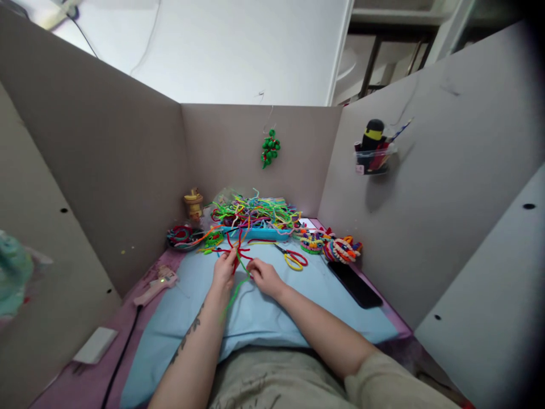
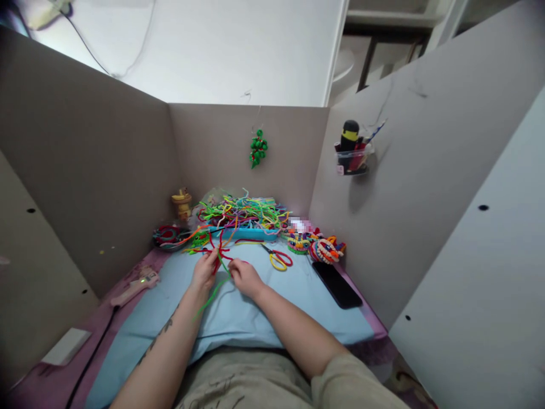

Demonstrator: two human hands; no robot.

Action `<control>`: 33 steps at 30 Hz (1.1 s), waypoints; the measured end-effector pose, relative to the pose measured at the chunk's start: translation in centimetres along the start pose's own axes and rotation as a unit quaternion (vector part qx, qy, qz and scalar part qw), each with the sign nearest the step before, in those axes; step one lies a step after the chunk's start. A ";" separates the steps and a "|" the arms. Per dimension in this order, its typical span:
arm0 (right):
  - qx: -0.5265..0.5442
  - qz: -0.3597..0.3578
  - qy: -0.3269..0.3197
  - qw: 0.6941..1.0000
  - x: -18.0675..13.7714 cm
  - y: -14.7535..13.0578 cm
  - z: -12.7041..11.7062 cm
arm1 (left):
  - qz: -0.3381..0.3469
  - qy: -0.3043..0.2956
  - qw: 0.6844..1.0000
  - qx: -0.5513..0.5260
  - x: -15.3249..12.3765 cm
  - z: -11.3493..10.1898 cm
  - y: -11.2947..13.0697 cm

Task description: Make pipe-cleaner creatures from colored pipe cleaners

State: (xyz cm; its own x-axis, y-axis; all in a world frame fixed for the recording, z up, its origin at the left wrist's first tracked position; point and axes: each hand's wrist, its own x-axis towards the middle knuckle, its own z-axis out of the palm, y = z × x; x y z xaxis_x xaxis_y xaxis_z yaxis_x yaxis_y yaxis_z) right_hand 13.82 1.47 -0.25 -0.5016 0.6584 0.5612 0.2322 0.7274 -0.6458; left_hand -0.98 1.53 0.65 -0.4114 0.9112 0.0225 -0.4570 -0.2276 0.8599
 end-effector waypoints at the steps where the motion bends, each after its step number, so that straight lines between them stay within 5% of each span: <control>1: 0.037 0.043 0.059 0.997 0.2 0.0 -0.3 | 0.010 0.000 1.000 0.025 -0.2 0.1 0.1; 3: 0.107 0.097 0.148 0.978 0.7 0.0 -0.9 | 0.024 -0.012 0.996 0.090 -0.7 0.5 0.2; 5: 0.162 0.105 0.170 0.966 1.0 0.0 -1.2 | 0.034 -0.038 0.989 0.142 -1.3 0.9 0.1; 19: 0.217 0.150 0.100 0.959 1.9 1.9 -2.7 | 0.048 -0.226 0.933 0.275 -2.1 1.2 -1.0; 27: 0.249 0.173 0.074 0.950 1.7 2.1 -2.8 | 0.020 -0.107 0.974 0.200 -1.6 1.0 -0.7; 33: 0.180 0.166 0.104 0.964 1.5 1.6 -3.6 | 0.025 -0.136 0.966 0.218 -1.7 1.1 -0.7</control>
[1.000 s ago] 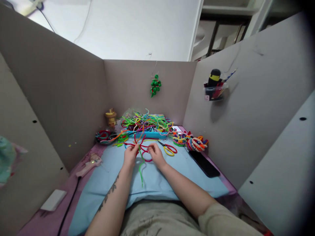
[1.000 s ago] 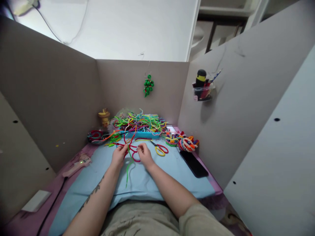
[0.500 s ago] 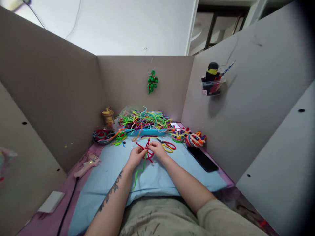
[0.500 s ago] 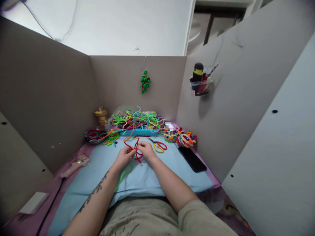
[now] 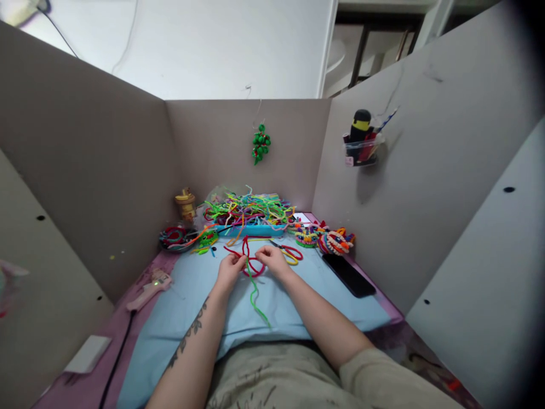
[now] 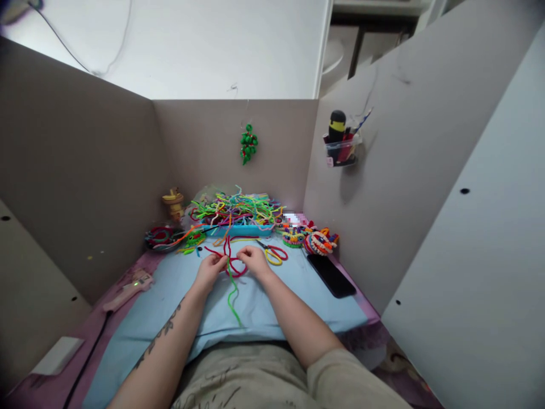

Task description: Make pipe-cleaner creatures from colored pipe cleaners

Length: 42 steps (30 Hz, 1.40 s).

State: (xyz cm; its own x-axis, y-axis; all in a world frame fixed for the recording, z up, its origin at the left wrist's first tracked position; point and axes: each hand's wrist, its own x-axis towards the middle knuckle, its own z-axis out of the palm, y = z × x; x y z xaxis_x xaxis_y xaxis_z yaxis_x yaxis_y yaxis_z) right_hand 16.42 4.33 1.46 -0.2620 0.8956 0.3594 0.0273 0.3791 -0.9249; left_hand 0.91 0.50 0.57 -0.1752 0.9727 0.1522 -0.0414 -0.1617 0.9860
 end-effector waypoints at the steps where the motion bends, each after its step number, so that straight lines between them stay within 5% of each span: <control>1: -0.001 -0.008 0.019 1.000 0.1 -0.1 -0.1 | 0.003 -0.022 1.000 0.015 -0.1 0.1 0.0; 5: -0.004 -0.037 0.075 0.997 0.5 -0.1 -0.1 | 0.011 -0.090 0.995 0.046 -0.2 0.5 -0.3; 8: 0.012 -0.032 0.094 0.995 0.7 0.4 0.1 | 0.008 -0.045 0.998 0.031 -0.1 0.5 -0.4; 11: 0.044 -0.018 0.079 0.996 0.7 0.6 0.3 | 0.004 -0.019 0.999 0.033 -0.1 0.4 -0.4; 16: 0.099 0.026 -0.004 0.995 0.6 0.3 0.2 | -0.005 -0.082 0.995 0.059 -0.5 0.5 -0.1; 25: 0.143 0.074 0.064 0.985 0.6 0.6 1.0 | -0.002 0.030 1.000 -0.002 -0.1 0.4 0.3; 29: 0.096 0.094 -0.017 0.991 0.1 1.1 1.3 | 0.001 0.083 0.996 -0.021 0.3 0.0 0.0; 32: 0.017 0.053 -0.076 0.996 -0.4 1.3 1.6 | 0.000 0.093 0.995 -0.038 0.6 -0.4 -0.2; 35: -0.033 0.020 -0.061 0.997 -0.6 1.2 1.9 | 0.008 0.111 0.992 -0.056 0.8 -0.7 -0.3; 38: -0.017 0.010 -0.029 0.999 -0.6 1.1 2.1 | 0.015 0.099 0.994 -0.052 0.8 -0.6 -0.3; 42: 0.029 0.036 -0.064 0.997 -0.5 1.1 2.2 | 0.015 0.074 0.996 -0.046 0.6 -0.1 -0.3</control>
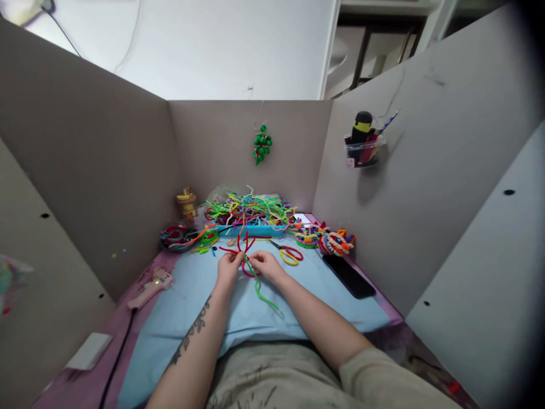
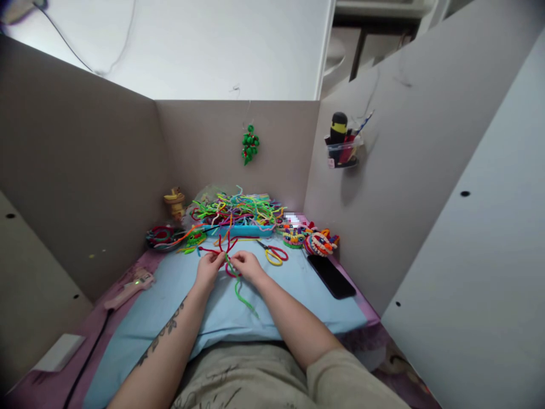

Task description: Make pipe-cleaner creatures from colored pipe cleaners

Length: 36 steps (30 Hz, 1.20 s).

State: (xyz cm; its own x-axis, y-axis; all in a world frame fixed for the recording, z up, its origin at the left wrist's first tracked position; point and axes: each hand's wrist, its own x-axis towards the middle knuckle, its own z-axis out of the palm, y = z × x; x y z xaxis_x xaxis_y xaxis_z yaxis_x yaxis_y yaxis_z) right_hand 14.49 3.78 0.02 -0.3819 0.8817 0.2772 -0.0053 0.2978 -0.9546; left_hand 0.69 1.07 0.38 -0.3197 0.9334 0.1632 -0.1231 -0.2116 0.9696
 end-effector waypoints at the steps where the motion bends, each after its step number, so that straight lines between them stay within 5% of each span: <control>1: -0.005 0.000 -0.004 1.000 0.0 0.0 -0.1 | -0.003 -0.001 1.000 -0.002 0.0 0.1 0.0; 8: -0.033 -0.015 -0.017 0.999 -0.3 0.1 -0.7 | -0.038 -0.013 0.999 -0.021 -0.4 0.2 0.3; 15: 0.129 0.046 -0.025 0.990 -0.1 -0.6 0.3 | -0.051 -0.062 0.997 -0.015 -0.8 0.5 0.5; 20: 0.209 0.113 0.036 0.971 0.1 -0.6 0.4 | -0.098 -0.055 0.992 -0.048 -1.2 0.6 0.5; 23: 0.225 0.130 0.072 0.963 0.3 -0.5 0.1 | -0.128 -0.108 0.986 0.006 -1.6 0.6 0.5; 27: 0.213 0.141 0.098 0.962 0.6 -0.1 -0.2 | -0.098 -0.152 0.983 0.035 -1.9 0.6 0.4; 36: 0.236 0.201 0.113 0.944 0.7 -0.6 -0.5 | -0.047 -0.128 0.989 0.050 -1.6 0.5 0.5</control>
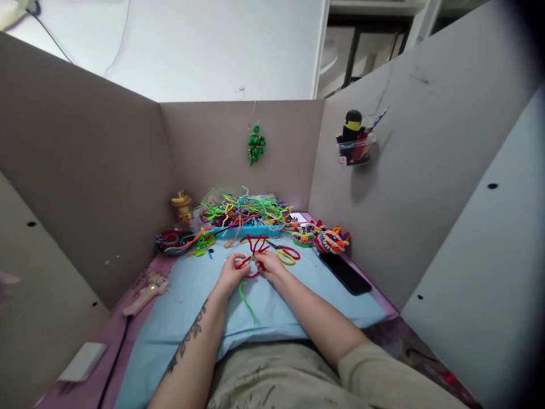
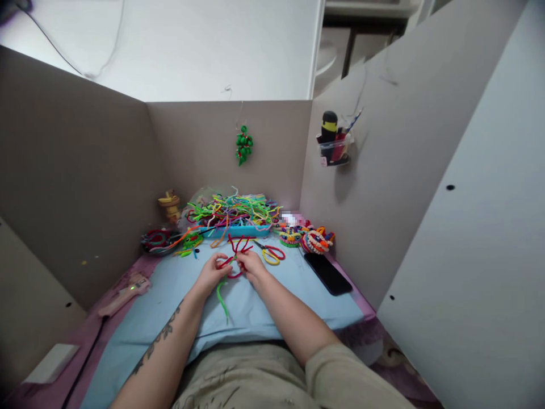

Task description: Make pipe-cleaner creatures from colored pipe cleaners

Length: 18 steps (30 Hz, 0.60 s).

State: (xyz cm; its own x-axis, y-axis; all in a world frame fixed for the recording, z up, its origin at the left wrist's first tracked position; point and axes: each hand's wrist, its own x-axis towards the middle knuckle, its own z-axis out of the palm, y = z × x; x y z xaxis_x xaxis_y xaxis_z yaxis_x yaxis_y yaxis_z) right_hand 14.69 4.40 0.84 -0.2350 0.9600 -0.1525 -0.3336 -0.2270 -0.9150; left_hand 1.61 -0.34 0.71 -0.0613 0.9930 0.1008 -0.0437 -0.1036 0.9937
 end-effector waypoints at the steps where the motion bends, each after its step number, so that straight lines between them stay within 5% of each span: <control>1: 0.007 0.007 -0.001 1.000 -0.1 -0.1 0.1 | 0.006 0.001 1.000 0.003 0.1 -0.1 0.0; 9: 0.011 0.018 -0.008 1.000 0.0 -0.1 0.6 | 0.036 -0.016 0.999 0.009 0.4 -0.8 -0.2; 18: -0.143 -0.128 0.054 0.980 -0.1 -0.5 -0.2 | 0.039 -0.051 0.997 0.041 -0.1 -0.9 0.1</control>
State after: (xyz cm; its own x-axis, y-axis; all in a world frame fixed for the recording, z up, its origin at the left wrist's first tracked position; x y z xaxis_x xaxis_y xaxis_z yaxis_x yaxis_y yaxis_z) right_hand 15.09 4.50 1.21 -0.0742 0.9947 0.0709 -0.0962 0.0637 -0.9933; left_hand 0.70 -0.50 0.81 0.0402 0.9831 0.1783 0.0397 -0.1799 0.9829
